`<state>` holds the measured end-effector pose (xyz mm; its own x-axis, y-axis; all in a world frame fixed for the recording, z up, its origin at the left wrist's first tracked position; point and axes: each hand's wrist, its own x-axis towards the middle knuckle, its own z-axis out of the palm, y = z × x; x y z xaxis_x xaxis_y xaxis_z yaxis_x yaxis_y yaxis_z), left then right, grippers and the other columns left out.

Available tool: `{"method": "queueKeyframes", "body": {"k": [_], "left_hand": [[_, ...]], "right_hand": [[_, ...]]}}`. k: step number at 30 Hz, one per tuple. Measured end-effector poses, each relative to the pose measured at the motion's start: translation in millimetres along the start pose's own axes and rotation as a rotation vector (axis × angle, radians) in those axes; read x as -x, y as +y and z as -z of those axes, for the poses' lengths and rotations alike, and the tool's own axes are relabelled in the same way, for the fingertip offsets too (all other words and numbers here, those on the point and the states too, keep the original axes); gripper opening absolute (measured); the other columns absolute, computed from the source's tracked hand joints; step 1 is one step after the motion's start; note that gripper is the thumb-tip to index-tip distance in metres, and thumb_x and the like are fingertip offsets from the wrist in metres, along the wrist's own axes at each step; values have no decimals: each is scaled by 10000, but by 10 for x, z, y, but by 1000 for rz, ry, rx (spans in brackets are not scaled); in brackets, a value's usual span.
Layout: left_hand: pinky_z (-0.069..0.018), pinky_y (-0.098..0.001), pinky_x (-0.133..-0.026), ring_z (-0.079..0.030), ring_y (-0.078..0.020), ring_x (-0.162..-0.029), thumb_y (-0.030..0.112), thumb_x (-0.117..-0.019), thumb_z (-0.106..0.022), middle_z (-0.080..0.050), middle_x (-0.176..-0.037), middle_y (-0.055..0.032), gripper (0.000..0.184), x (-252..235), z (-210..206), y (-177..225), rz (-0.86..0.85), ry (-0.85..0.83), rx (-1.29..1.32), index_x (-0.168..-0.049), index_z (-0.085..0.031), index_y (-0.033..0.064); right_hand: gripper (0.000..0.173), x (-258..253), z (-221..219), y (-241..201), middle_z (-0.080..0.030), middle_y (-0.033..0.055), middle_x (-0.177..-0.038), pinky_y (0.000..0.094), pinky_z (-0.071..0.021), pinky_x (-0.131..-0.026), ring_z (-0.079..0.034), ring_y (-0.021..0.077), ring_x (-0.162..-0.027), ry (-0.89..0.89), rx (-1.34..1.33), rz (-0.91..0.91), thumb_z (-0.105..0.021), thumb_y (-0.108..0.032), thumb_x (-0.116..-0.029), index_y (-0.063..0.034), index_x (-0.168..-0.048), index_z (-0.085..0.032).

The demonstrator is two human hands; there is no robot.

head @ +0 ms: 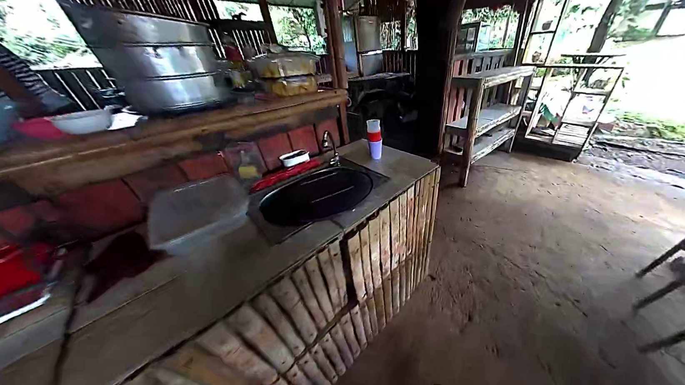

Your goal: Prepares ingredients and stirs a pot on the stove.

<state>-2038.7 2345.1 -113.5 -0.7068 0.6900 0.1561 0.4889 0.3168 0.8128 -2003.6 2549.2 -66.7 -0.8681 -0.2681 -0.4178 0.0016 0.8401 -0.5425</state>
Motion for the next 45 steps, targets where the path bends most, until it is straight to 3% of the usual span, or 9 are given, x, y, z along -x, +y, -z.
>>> {"method": "queueKeyframes", "body": {"k": [6,13,21,27,29,31,35,40,45], "left_hand": [[-560,-493,-964,-727,-311,-1015,226,-930,-748,-753,-1045,-186,278,-2533,344,-181,149,-20,-9,-1065,-771,-16],[-585,-507,-791,-738,-310,-832,108,-908,-699,-740,-837,-149,125,-5537,182,-337,-233,-112,-144,-906,-766,3],[-518,-470,-843,-700,-257,-763,101,-873,-662,-705,-767,-95,115,-8681,-325,-1017,-443,120,-270,-828,-749,40],[-486,-403,-935,-673,-212,-774,153,-914,-588,-667,-740,-49,179,-10510,492,-1459,-538,414,-507,-778,-696,108],[-500,-384,-940,-669,-197,-737,177,-953,-585,-649,-707,-49,223,-11003,743,-1749,-451,510,-497,-762,-674,103],[-531,-387,-871,-679,-217,-738,217,-967,-628,-675,-734,-80,245,-11542,993,-2025,-262,567,-369,-800,-714,60],[-562,-538,-872,-710,-353,-970,212,-875,-778,-719,-1034,-219,342,-12315,1700,-2386,194,260,-20,-1086,-715,-49],[-517,-542,-872,-664,-385,-941,87,-981,-608,-671,-1004,-278,235,-13304,2691,-3005,292,-41,128,-1009,-693,-130],[-509,-576,-945,-667,-402,-1042,142,-1016,-601,-675,-1092,-279,272,-14065,3493,-3778,377,-16,128,-1100,-669,-108]], "right_hand": [[286,-1144,1973,771,-697,230,-1216,656,-523,-935,-682,448,-1093,62,-11,-25,-506,-150,-1054,-21,-1206,-711],[245,-1923,3891,2103,-734,256,-1074,671,-527,-898,-703,470,-1015,371,-67,-197,-603,-138,-988,19,-1096,-758],[238,-3541,5786,4075,-748,250,-997,663,-544,-855,-726,449,-949,598,-170,-185,-632,-124,-968,52,-1069,-756],[230,-5106,7581,4598,-742,203,-886,545,-583,-797,-731,326,-807,538,-358,-9,-587,-105,-1010,71,-1049,-730],[210,-5710,8017,4699,-745,186,-904,501,-595,-800,-733,293,-815,519,-356,79,-588,-88,-1008,59,-1056,-730],[201,-6311,8491,4726,-742,211,-986,570,-582,-828,-731,367,-892,500,-214,157,-591,-71,-1003,37,-1075,-744],[176,-7335,9161,4651,-736,229,-997,640,-564,-829,-719,445,-932,451,58,295,-616,-35,-975,-1,-1053,-771],[173,-8520,9822,4472,-748,192,-942,572,-592,-822,-740,388,-893,441,48,439,-634,-80,-983,-8,-1068,-766],[435,-9902,10497,4343,-730,246,-1110,640,-513,-971,-699,447,-1059,223,-11,369,-673,-211,-989,16,-1358,-635]]}}
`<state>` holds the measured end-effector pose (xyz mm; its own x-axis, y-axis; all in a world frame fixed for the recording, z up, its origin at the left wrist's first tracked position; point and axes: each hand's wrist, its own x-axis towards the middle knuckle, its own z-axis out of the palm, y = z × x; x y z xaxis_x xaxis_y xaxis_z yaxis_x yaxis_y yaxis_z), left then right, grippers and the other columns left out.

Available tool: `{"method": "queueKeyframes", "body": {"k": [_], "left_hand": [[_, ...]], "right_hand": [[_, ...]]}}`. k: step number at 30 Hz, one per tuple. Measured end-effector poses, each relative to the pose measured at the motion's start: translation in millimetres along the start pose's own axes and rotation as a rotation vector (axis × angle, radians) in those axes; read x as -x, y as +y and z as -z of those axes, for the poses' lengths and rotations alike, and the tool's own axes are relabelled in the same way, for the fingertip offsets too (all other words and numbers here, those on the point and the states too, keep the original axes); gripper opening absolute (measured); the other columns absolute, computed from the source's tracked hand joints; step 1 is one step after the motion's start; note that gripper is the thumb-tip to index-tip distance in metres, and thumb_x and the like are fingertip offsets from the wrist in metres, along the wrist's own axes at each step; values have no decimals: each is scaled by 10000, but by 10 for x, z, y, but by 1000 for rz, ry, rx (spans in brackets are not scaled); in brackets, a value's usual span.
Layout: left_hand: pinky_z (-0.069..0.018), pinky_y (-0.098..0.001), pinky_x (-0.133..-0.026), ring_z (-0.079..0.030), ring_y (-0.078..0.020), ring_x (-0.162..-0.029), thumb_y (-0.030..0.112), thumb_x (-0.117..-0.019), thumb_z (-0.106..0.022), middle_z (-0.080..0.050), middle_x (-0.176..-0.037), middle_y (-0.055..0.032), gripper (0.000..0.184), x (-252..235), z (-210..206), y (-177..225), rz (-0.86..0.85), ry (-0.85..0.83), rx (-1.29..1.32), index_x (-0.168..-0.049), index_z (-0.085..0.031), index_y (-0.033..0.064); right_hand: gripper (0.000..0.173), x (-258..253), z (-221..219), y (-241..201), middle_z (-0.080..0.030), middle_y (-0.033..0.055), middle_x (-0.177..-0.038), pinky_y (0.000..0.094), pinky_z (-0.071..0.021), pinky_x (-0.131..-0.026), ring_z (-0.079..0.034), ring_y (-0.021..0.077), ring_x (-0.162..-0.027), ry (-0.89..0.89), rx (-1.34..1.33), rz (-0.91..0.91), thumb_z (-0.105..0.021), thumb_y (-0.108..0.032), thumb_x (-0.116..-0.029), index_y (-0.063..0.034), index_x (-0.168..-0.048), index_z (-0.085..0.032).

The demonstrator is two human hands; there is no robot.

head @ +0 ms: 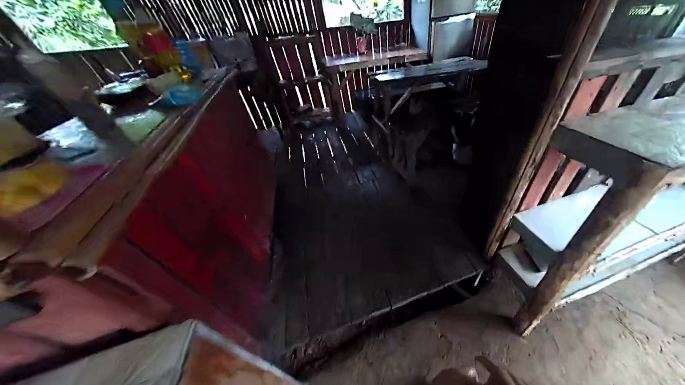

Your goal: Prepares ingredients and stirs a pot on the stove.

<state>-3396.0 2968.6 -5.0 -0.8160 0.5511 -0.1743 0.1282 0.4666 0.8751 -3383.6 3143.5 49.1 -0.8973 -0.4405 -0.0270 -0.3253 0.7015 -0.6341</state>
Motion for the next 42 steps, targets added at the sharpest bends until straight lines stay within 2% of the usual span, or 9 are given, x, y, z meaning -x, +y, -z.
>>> {"method": "queueKeyframes", "body": {"k": [2,6,13,19,21,25,28,34,42], "left_hand": [[-505,-582,-985,-668,-403,-1107,190,-1015,-618,-687,-1155,-269,321,-444,397,-178,85,42,-54,-1191,-664,-74],[-491,-539,-1038,-655,-365,-1152,185,-1047,-569,-678,-1207,-247,330,-1123,1247,-399,290,240,52,-1266,-638,-53],[-497,-496,-1049,-612,-336,-1239,179,-1035,-548,-628,-1329,-183,300,-1893,3007,-742,644,515,-241,-1234,-701,15],[-566,-516,-922,-691,-369,-1073,179,-1032,-559,-692,-1188,-217,294,-2609,4536,-1872,470,915,-400,-1211,-736,27],[-570,-516,-876,-696,-374,-1014,206,-1039,-562,-699,-1106,-220,303,-2770,5203,-2112,411,1011,-398,-1206,-746,34],[-567,-473,-952,-690,-341,-1054,202,-1022,-608,-701,-1117,-212,272,-2810,6833,-2244,373,1263,-223,-1107,-769,0],[-567,-457,-943,-698,-332,-1018,117,-970,-661,-712,-1075,-226,202,-2633,7666,-2314,333,1428,-148,-995,-779,-46],[-545,-518,-968,-673,-398,-1070,80,-911,-716,-697,-1113,-257,248,-2065,8680,-1992,482,1456,-131,-1127,-763,-33],[-576,-518,-823,-711,-371,-883,96,-879,-721,-734,-922,-206,147,-1941,9749,-1977,549,1471,-265,-927,-801,-17]], "right_hand": [[342,-704,87,263,-707,243,-1166,623,-504,-1003,-665,440,-1127,-99,21,25,-654,-237,-1003,-40,-1277,-710],[185,-2176,126,483,-750,187,-1057,605,-503,-1000,-687,405,-1084,-77,50,206,-659,-97,-946,-69,-1051,-808],[234,-4850,-21,223,-736,164,-1072,531,-526,-987,-695,318,-1052,-305,-206,180,-613,-158,-1000,-19,-1085,-782],[297,-7249,-486,-54,-726,83,-853,372,-562,-764,-662,133,-762,-294,-504,83,-559,-195,-1056,10,-966,-753],[310,-8012,-462,-367,-718,72,-847,325,-535,-732,-633,97,-734,-296,-501,129,-538,-188,-1065,22,-953,-738],[290,-9509,-386,-1406,-715,76,-868,334,-544,-740,-632,106,-748,-372,-535,209,-537,-176,-1055,23,-999,-740],[288,-10101,-421,-2122,-710,87,-894,346,-547,-764,-640,122,-780,-417,-581,231,-538,-177,-1052,27,-1009,-737],[306,-10532,-493,-3239,-644,-12,-774,213,-520,-702,-594,16,-706,-463,-843,113,-476,-144,-1052,15,-899,-688],[289,-11285,-394,-3972,-635,69,-868,297,-543,-778,-620,104,-814,-675,-811,85,-506,-143,-1040,45,-947,-705]]}}
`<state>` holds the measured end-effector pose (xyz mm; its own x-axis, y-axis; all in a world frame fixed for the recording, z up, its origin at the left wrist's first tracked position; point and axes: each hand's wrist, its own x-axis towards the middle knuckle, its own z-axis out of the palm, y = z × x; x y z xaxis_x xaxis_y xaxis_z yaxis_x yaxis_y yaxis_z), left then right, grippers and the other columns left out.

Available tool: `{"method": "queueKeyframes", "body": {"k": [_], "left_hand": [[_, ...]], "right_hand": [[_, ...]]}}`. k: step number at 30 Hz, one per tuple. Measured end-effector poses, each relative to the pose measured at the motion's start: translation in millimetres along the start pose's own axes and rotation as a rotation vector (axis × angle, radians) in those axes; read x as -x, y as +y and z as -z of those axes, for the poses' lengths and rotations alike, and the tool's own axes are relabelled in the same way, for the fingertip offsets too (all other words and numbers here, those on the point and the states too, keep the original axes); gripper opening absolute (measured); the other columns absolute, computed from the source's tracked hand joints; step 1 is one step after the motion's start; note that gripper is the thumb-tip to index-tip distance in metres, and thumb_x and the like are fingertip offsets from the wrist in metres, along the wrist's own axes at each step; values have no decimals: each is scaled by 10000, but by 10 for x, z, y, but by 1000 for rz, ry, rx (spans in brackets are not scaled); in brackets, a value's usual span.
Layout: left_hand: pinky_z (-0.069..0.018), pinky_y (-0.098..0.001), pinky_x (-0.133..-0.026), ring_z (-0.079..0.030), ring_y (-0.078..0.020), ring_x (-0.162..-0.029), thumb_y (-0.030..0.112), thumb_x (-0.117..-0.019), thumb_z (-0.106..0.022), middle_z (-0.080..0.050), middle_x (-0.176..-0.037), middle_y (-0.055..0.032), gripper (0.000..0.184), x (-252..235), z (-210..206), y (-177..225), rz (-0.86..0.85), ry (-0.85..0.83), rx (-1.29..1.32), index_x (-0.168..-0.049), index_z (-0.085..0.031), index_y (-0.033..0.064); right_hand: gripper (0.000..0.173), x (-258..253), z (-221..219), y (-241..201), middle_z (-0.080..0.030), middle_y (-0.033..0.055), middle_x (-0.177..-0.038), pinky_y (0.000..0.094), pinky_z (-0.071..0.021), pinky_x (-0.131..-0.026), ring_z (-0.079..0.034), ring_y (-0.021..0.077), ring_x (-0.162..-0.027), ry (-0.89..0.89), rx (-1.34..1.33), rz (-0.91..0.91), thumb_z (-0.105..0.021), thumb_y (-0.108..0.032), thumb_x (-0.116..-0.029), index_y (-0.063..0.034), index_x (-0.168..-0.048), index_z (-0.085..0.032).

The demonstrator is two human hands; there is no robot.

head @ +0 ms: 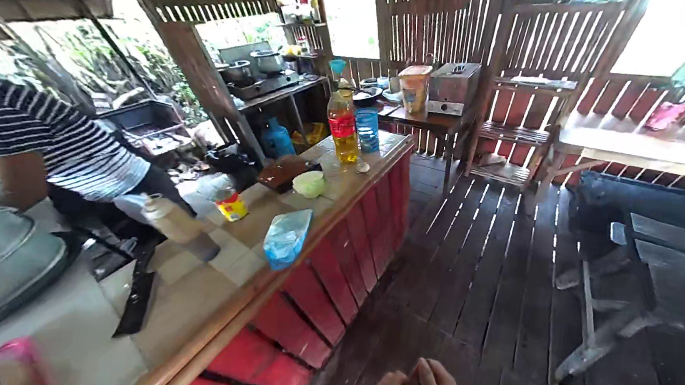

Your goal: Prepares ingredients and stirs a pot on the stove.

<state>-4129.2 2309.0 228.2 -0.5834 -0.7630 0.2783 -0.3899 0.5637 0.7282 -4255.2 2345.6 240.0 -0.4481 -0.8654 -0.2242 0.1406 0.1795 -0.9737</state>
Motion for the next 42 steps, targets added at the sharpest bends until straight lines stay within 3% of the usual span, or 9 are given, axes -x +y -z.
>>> {"method": "queueKeyframes", "body": {"k": [8,12,17,21,25,31,34,38,42], "left_hand": [[-563,-521,-824,-697,-360,-873,80,-902,-674,-706,-853,-197,162,-2208,-828,-135,121,26,119,-900,-775,-47],[-562,-431,-772,-677,-270,-796,42,-847,-725,-696,-788,-133,142,-3537,-881,-75,24,155,128,-951,-819,19],[-560,-343,-782,-677,-194,-818,71,-820,-756,-699,-791,-98,133,-4752,-1098,-393,41,240,159,-929,-824,37],[-551,-288,-832,-667,-128,-871,98,-835,-794,-700,-829,-61,107,-5923,-1351,-860,133,268,322,-910,-809,23],[-552,-171,-800,-651,-11,-868,141,-801,-833,-691,-845,24,112,-7405,-1545,-1317,100,367,577,-840,-768,59],[-525,-151,-752,-605,11,-822,106,-825,-813,-617,-840,35,150,-9687,-1527,-1298,95,371,822,-809,-679,42],[-514,-151,-737,-592,13,-803,106,-837,-799,-605,-821,46,162,-10593,-1693,-1480,96,401,900,-777,-656,57],[-520,-174,-783,-601,-5,-851,93,-844,-785,-618,-859,31,138,-11571,-1828,-1882,111,521,899,-805,-657,55],[-500,-265,-1017,-580,-110,-1186,263,-886,-795,-617,-1242,-124,447,-12317,-1752,-2439,-5,477,703,-1182,-648,-37]], "right_hand": [[211,-2044,927,-474,-720,162,-1015,576,-421,-1040,-610,363,-1128,41,342,394,-614,-119,-953,-6,-918,-789],[256,-3339,1311,-1433,-708,-67,-922,242,-532,-903,-650,29,-961,142,-22,481,-505,-98,-1017,-108,-899,-733],[302,-4944,1977,-2561,-766,-97,-961,268,-586,-924,-720,63,-982,205,-166,672,-464,-273,-1096,-215,-962,-728],[300,-6334,2139,-2706,-713,-7,-834,281,-614,-698,-702,92,-740,24,-47,332,-374,-115,-1096,-7,-1212,-628],[540,-7661,2104,-2461,-659,34,-818,227,-431,-472,-497,52,-504,-167,141,-51,-410,-18,-1054,-94,-1581,-318],[412,-8982,2168,-2521,-736,-69,-915,161,-485,-545,-566,-33,-585,-272,-207,-215,-331,-414,-1101,-137,-1183,-625],[577,-9708,2064,-2623,-740,-93,-884,239,-572,-671,-673,15,-732,-349,-431,-101,-529,-750,-905,-239,-1129,-678],[451,-10981,1902,-2774,-715,-87,-819,225,-576,-682,-658,5,-712,-473,-515,-54,-562,-648,-950,-246,-1076,-723],[363,-12138,1690,-3059,-720,-80,-795,184,-548,-615,-640,-14,-661,-643,-510,-272,-506,-532,-1023,-238,-980,-714]]}}
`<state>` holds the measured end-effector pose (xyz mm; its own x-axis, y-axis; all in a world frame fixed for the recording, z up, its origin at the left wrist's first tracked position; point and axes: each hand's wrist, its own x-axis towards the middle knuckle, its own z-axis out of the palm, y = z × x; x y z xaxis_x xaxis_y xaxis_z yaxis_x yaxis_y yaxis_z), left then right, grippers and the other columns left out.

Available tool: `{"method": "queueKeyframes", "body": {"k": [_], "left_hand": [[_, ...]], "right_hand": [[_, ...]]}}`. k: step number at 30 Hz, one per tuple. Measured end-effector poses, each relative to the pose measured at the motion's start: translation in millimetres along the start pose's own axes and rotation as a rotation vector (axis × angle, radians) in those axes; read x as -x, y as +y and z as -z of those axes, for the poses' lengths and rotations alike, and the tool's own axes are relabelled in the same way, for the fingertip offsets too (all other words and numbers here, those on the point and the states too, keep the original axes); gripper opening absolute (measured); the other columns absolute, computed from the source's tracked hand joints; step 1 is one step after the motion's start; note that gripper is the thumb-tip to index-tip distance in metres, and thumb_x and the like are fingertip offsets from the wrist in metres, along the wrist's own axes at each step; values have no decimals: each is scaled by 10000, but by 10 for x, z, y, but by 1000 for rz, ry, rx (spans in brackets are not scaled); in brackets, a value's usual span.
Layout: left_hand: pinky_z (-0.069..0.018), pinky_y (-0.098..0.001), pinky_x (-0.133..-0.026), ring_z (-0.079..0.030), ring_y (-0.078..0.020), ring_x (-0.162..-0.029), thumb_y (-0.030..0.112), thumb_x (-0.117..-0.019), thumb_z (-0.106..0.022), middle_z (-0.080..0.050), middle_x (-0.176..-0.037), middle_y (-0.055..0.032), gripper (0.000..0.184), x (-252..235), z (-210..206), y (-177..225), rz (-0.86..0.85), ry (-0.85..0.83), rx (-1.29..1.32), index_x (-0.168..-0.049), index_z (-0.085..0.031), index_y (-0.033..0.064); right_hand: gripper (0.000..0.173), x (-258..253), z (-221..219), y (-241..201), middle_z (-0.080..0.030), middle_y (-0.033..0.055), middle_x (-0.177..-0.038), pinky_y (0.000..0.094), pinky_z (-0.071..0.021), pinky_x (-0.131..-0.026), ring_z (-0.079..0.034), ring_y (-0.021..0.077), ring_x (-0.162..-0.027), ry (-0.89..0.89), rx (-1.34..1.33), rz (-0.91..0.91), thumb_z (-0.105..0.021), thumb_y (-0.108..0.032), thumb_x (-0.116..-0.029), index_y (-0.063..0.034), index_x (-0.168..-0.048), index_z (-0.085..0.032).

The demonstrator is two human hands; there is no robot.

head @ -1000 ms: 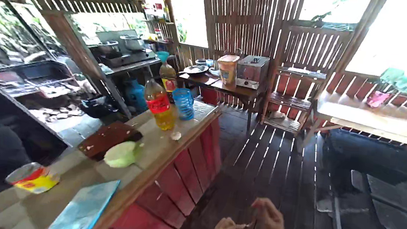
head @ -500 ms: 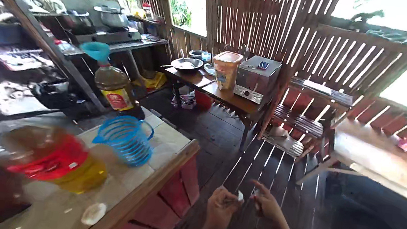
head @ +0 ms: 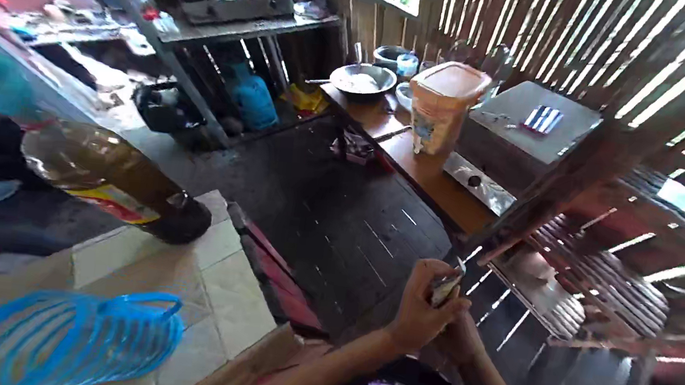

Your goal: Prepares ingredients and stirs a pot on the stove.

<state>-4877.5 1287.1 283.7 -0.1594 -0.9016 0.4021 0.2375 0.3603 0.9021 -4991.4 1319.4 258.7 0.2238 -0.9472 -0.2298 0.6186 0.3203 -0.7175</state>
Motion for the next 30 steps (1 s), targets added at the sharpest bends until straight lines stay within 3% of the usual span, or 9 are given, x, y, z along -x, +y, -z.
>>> {"method": "queueKeyframes", "body": {"k": [3,6,11,16,17,19,22,26,30], "left_hand": [[-467,-315,-1102,-532,-193,-1329,289,-796,-864,-459,-1488,-269,935,-596,318,-185,64,-135,-160,-1482,-371,-112],[-499,-262,-1047,-578,-126,-1267,309,-771,-886,-454,-1507,-271,1151,-1158,648,-478,90,-131,-165,-1563,-173,-126],[-464,-283,-1111,-550,-143,-1313,234,-775,-871,-550,-1404,-223,921,-2129,1310,-1081,65,130,-197,-1422,-360,-176],[-491,-263,-1074,-583,-99,-1229,229,-814,-849,-593,-1298,-164,789,-3178,2269,-1351,84,133,-207,-1350,-421,-161],[-503,-255,-1055,-590,-88,-1208,214,-818,-843,-595,-1275,-147,758,-3390,2461,-1407,69,144,-215,-1333,-425,-152],[-540,-272,-1009,-615,-134,-1188,164,-820,-824,-560,-1316,-201,776,-3835,2876,-1501,87,189,-258,-1363,-379,-165],[-633,-309,-846,-703,-202,-1059,76,-821,-795,-488,-1394,-263,838,-4450,3468,-1568,193,300,-276,-1447,-289,-155],[-627,-263,-752,-713,-114,-842,77,-818,-797,-618,-1174,-171,822,-5209,4432,-1747,177,377,-381,-1431,-287,-125],[-612,-240,-718,-694,-61,-737,87,-806,-806,-684,-904,-9,826,-5979,5518,-1994,134,505,-406,-1433,-289,-62]], "right_hand": [[461,-824,67,-397,-759,-53,-967,245,-597,-823,-710,32,-885,-268,-77,-195,-583,-645,-940,-225,-1057,-731],[493,-1680,7,-703,-742,-97,-902,210,-581,-779,-687,-6,-826,-387,151,-267,-607,-689,-902,-223,-1024,-713],[477,-3227,-296,-899,-732,-92,-965,213,-567,-775,-677,-11,-868,-499,420,-378,-408,-545,-1051,-142,-1149,-644],[563,-4580,-733,-896,-669,-84,-868,178,-513,-662,-601,-44,-739,-460,682,-225,-253,-477,-1104,-72,-1125,-643],[558,-4855,-790,-884,-649,-77,-839,176,-487,-634,-570,-41,-703,-433,797,-170,-254,-449,-1111,-59,-1105,-653],[431,-5485,-836,-913,-711,52,-1037,329,-545,-824,-652,95,-901,-368,1110,-85,-353,-314,-1112,-54,-1275,-656],[601,-6430,-857,-983,-644,225,-1316,613,-515,-967,-664,400,-1143,-105,1623,-280,-454,-128,-1049,-235,-1622,-313],[736,-7633,-516,-924,-519,290,-1465,628,-504,-997,-612,481,-1225,370,1866,-329,-521,-90,-1001,-191,-1658,-204],[897,-8542,-378,-980,-58,364,-1662,750,-248,-1146,-148,617,-1494,554,1895,-279,-693,-197,-903,-157,-1657,-208]]}}
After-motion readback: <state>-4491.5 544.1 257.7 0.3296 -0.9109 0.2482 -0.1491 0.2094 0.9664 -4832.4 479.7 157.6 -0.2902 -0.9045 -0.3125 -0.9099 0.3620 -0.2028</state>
